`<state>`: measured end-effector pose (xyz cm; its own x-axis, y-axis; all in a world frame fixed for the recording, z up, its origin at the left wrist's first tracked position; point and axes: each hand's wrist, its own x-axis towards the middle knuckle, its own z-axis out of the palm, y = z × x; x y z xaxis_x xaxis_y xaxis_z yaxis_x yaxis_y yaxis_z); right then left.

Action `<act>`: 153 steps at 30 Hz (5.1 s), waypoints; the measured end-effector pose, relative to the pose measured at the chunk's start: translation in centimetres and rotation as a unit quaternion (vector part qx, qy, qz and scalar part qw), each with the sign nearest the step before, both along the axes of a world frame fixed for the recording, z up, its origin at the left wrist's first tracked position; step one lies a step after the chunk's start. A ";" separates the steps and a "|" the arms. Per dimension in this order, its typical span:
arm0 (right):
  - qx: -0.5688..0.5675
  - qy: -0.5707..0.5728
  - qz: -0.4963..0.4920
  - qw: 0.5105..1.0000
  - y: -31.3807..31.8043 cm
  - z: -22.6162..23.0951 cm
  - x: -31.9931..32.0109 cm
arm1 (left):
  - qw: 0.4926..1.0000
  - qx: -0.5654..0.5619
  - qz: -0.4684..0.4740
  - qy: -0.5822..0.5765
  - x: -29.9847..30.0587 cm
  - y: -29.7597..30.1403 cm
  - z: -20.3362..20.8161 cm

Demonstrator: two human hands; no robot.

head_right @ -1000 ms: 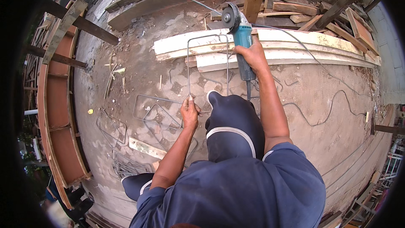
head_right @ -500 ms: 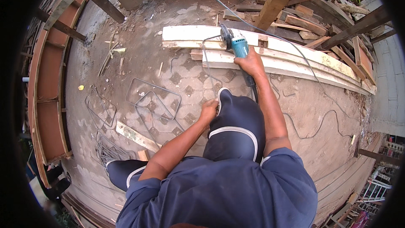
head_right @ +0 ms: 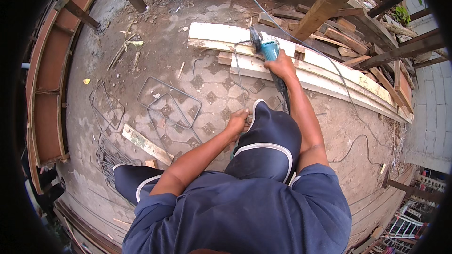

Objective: The person uses an angle grinder to cut through a piece of metal rebar on the ground while holding the rebar steady with their hand.

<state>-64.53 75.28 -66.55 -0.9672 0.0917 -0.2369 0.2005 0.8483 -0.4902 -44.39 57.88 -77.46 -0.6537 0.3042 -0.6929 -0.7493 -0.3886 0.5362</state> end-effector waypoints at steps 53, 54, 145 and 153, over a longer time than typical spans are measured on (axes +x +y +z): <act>0.056 -0.038 0.002 0.998 -0.6 -0.9 -1.3 | 0.999 -0.013 0.033 -0.028 -0.3 2.9 -0.3; 0.058 -0.037 0.003 0.998 -0.7 -0.9 -1.3 | 0.999 -0.011 0.039 -0.028 -0.2 2.9 -0.5; -0.381 0.402 -0.267 0.788 9.5 14.6 10.8 | 0.833 -0.406 -0.031 0.374 -0.3 -11.9 5.5; -0.446 0.375 -0.276 0.765 13.9 10.9 9.3 | 0.868 -0.388 0.239 0.194 0.5 -24.3 6.7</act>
<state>-55.26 89.19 -55.63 -0.7344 0.6598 0.1594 -0.2137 -0.0019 -0.9769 -43.92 33.56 -70.76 -0.8068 -0.5272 -0.2665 -0.3052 -0.0143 0.9522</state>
